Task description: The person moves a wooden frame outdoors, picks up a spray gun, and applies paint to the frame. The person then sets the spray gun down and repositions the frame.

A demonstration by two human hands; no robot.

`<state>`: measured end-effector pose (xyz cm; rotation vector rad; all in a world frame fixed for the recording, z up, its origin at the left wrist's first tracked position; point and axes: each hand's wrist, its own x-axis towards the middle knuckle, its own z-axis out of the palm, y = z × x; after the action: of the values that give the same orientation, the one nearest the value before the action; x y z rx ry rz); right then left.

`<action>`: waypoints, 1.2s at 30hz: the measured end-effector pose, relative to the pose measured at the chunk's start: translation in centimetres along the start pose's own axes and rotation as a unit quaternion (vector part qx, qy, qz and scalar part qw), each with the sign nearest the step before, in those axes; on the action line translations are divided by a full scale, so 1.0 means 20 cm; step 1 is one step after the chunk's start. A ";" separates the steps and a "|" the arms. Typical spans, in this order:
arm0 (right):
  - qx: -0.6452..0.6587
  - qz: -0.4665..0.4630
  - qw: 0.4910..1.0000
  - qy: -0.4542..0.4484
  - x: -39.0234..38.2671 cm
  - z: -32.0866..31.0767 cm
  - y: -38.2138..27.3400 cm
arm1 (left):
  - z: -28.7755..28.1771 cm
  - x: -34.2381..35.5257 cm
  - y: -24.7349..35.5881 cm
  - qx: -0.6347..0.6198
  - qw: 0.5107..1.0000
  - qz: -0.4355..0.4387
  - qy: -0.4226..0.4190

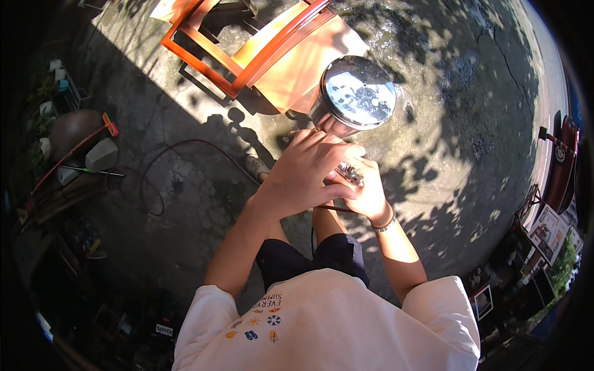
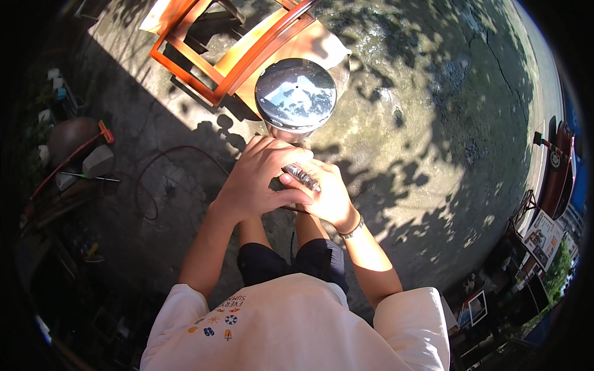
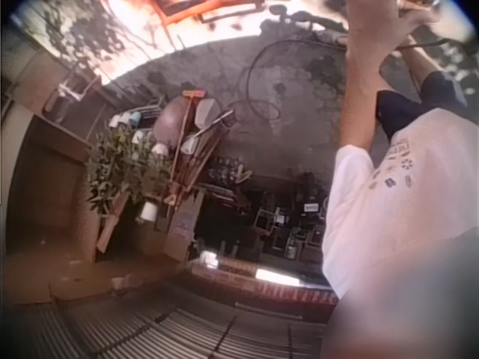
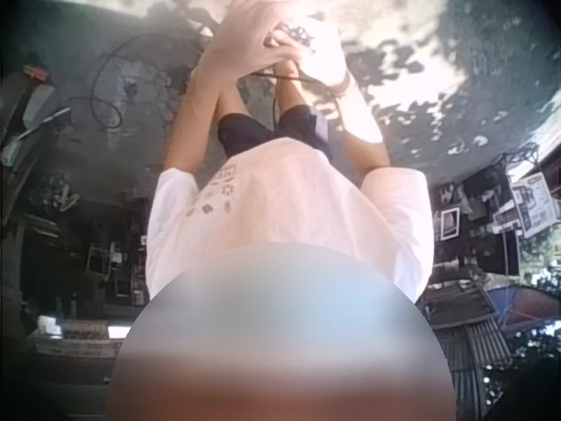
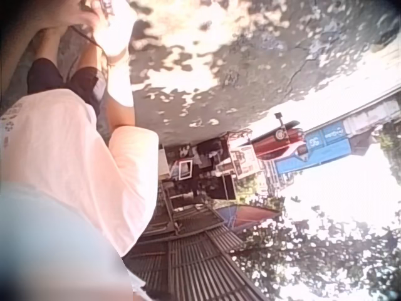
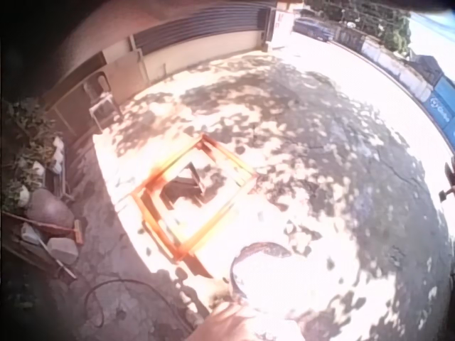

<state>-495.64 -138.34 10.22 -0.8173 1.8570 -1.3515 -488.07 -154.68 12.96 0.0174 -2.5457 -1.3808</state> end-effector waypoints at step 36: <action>0.101 0.087 0.991 0.003 0.10 -0.05 -0.07 | 0.03 -0.13 -0.04 -0.111 0.939 -0.080 0.316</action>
<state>-497.49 -139.79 11.45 -0.5358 1.7190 -1.4033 -485.74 -154.38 11.48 0.5474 -1.8821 -1.4194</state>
